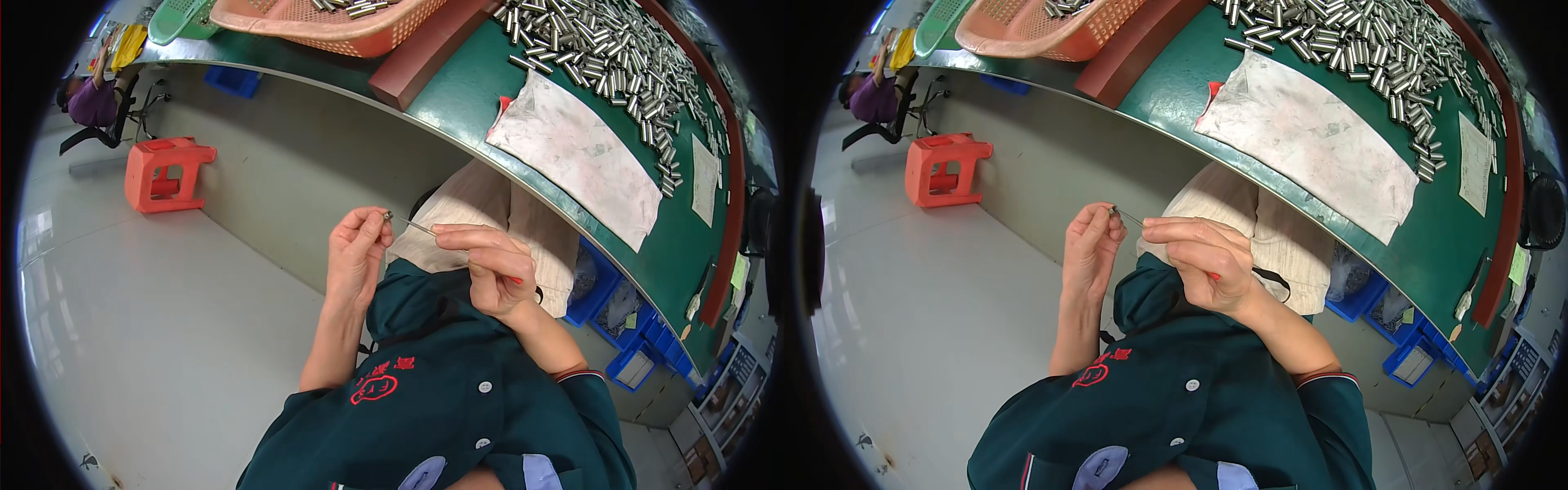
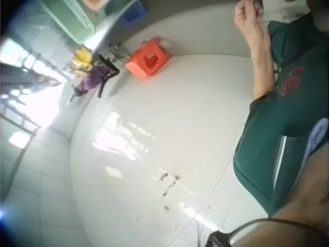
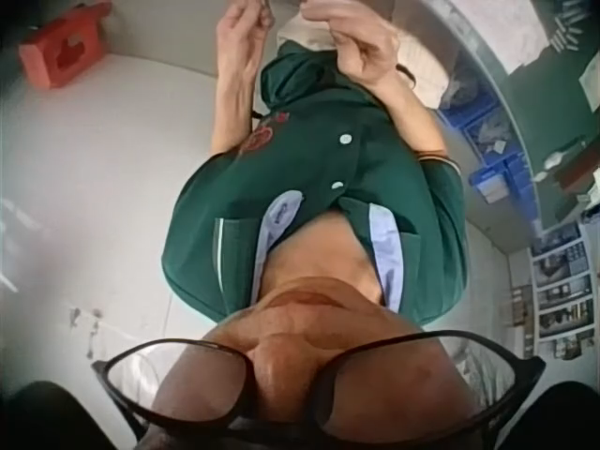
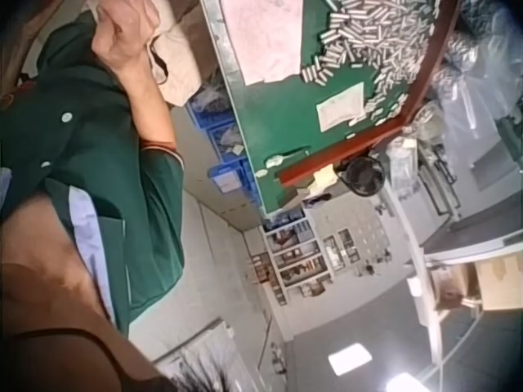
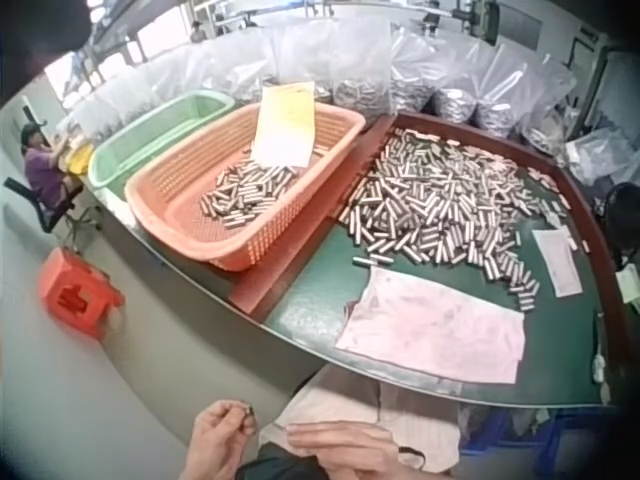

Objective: Manually inspect and clean the interior of small metal cylindrical parts using a thin probe tool.

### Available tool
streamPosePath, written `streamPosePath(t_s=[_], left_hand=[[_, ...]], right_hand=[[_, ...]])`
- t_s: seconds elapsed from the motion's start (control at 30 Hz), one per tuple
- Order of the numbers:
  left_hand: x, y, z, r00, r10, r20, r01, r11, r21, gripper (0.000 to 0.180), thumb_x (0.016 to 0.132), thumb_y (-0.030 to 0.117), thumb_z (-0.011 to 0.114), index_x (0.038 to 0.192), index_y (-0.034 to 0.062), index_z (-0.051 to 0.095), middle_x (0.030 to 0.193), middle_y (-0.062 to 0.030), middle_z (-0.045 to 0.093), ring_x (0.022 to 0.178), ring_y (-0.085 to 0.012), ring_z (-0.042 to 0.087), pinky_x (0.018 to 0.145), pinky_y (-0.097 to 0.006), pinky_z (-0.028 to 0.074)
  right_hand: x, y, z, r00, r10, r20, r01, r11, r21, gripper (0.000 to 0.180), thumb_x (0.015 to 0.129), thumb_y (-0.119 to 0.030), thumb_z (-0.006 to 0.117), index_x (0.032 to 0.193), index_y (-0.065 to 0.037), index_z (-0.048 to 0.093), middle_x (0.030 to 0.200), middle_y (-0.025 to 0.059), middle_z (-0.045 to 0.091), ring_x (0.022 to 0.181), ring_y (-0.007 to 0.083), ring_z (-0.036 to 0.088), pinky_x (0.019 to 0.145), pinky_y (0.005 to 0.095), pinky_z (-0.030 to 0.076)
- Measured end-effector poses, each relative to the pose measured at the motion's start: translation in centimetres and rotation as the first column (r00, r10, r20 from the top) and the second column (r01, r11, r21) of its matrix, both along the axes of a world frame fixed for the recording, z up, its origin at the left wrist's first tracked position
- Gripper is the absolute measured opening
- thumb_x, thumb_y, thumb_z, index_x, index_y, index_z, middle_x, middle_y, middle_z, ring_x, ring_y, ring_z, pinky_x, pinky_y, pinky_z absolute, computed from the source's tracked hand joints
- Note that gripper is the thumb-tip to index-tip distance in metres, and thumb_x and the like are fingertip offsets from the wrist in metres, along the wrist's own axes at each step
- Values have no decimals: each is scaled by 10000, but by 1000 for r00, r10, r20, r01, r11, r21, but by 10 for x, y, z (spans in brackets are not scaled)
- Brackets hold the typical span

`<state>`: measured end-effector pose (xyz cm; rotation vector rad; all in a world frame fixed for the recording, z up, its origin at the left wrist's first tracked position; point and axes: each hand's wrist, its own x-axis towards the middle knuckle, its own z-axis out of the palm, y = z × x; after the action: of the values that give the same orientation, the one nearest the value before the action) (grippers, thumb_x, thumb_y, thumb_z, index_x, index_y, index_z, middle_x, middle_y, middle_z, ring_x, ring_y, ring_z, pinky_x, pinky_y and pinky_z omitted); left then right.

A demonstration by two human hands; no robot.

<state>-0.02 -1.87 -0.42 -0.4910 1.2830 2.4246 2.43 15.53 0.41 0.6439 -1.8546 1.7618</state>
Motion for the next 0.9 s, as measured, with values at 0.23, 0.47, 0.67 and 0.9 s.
streamPosePath(t_s=[0.23, 0.47, 0.67, 0.9], left_hand=[[0, 1, 1, 998, -23, -57, 17, 994, -109, 113, 814, 82, 569, 859, -21, 562, 704, -48, 549, 635, -105, 501, 608, -219, 412], [2, 3, 1, 987, -26, -160, -17, 965, -262, 79, 802, 36, 570, 848, -28, 573, 719, -64, 570, 636, -109, 530, 617, -229, 443], [0, -1, 2, 987, 19, -157, -60, 964, -259, 75, 803, 32, 569, 852, -25, 573, 728, -71, 573, 634, -113, 527, 616, -228, 439], [3, 13, 7, 967, 134, -215, -186, 951, -245, 77, 800, 32, 573, 853, -25, 569, 729, -66, 574, 633, -109, 529, 614, -226, 438]], right_hand=[[-3, 1, 6, 999, -20, -29, 23, 993, 114, 125, 819, 16, 474, 920, -35, 418, 837, 214, 604, 760, 336, 622, 623, 356, 520], [-1, 0, -1, 988, -139, -64, 144, 986, 81, 303, 608, 49, 677, 852, 2, 503, 827, 173, 618, 710, 270, 629, 577, 289, 516], [-5, -1, 9, 996, -83, -40, 89, 980, 181, 246, 714, 96, 552, 917, -7, 460, 816, 182, 622, 717, 290, 635, 580, 308, 517], [-2, -3, 11, 992, -101, -73, 112, 981, 160, 214, 749, 70, 548, 913, -16, 442, 829, 184, 621, 731, 298, 633, 590, 304, 517]])
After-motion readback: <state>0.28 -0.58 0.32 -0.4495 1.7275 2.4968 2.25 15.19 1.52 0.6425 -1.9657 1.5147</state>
